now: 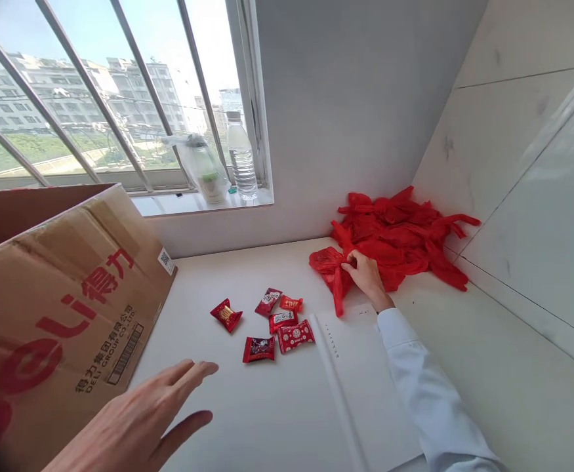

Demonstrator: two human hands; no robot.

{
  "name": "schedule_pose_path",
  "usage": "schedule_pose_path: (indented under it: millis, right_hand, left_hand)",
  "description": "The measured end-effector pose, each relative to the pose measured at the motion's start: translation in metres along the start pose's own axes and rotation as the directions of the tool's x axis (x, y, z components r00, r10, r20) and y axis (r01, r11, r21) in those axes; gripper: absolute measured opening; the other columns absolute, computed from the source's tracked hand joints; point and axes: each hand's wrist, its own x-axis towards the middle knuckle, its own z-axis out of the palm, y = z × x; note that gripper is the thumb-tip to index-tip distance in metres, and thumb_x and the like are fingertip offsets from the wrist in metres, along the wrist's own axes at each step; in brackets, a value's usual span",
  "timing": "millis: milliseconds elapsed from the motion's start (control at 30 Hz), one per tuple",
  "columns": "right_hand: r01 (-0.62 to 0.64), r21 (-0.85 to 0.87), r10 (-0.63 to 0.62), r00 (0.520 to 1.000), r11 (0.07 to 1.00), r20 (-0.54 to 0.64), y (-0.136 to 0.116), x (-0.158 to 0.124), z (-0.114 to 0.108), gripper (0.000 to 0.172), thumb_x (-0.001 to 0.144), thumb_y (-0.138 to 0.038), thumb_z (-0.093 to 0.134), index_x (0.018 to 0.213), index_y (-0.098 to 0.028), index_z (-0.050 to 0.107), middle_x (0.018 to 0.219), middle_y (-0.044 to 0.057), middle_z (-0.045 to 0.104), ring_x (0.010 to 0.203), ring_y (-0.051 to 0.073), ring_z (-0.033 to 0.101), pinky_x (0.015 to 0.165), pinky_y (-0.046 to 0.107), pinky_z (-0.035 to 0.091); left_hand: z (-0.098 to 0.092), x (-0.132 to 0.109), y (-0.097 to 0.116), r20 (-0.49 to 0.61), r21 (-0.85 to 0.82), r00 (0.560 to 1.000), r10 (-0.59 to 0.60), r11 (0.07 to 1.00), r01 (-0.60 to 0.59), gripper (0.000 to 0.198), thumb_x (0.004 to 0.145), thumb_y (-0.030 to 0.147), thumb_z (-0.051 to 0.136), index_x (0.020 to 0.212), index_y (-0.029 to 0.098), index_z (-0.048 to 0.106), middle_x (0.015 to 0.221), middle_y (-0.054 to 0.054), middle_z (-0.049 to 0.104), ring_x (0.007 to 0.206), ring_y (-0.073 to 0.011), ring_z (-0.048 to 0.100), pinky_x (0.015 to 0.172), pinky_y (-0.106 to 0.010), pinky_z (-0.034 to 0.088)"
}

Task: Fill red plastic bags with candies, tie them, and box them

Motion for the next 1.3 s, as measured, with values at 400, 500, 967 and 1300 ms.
schedule_pose_path:
  millis: [400,500,967,1300]
  right_hand:
    - [0.278,0.317,-0.35,0.915,0.907,0.2,-0.126,-0.044,-0.073,0.017,0.088,-0.032,0.051,0.076,-0.021,0.047,0.07,-0.002,0.051,0.064,0.013,0.046,0.06,0.025,0.036]
    - [0.187,0.532,-0.429,0.82,0.826,0.379,-0.154,-0.068,-0.069,0.019,0.089,-0.032,0.052,0.074,-0.021,0.046,0.069,-0.002,0.049,0.064,0.013,0.046,0.059,0.025,0.037]
    - [0.067,0.546,-0.502,0.499,0.835,0.706,-0.17,-0.099,-0.026,0.014,0.083,-0.016,0.053,0.07,-0.02,0.049,0.066,-0.005,0.045,0.062,0.01,0.037,0.055,0.022,0.029]
    - [0.099,0.485,-0.484,0.377,0.869,0.79,-0.163,-0.089,-0.046,0.021,0.082,-0.016,0.052,0.066,-0.02,0.039,0.063,-0.005,0.039,0.061,0.01,0.032,0.055,0.023,0.026]
  left_hand:
    - [-0.001,0.04,0.027,-0.287,-0.409,0.953,-0.092,0.912,-0.035,0.016,0.097,0.025,0.042,0.112,0.028,0.047,0.116,0.0,0.054,0.088,-0.0136,0.058,0.078,-0.028,0.046]
    - [-0.003,0.036,0.036,-0.318,-0.445,0.948,-0.024,0.887,-0.127,0.031,0.093,0.025,0.05,0.122,0.032,0.042,0.124,0.001,0.047,0.103,-0.014,0.052,0.086,-0.025,0.044]
    - [-0.003,0.027,0.018,0.008,-0.233,0.997,-0.081,0.969,0.08,0.022,0.069,0.004,0.039,0.062,0.019,0.025,0.057,0.004,0.036,0.052,-0.012,0.022,0.051,-0.029,0.015]
    - [-0.021,0.008,0.028,0.132,-0.174,0.978,-0.163,0.967,0.185,0.02,0.069,0.009,0.04,0.059,0.018,0.027,0.055,0.004,0.036,0.048,-0.0112,0.021,0.049,-0.029,0.013]
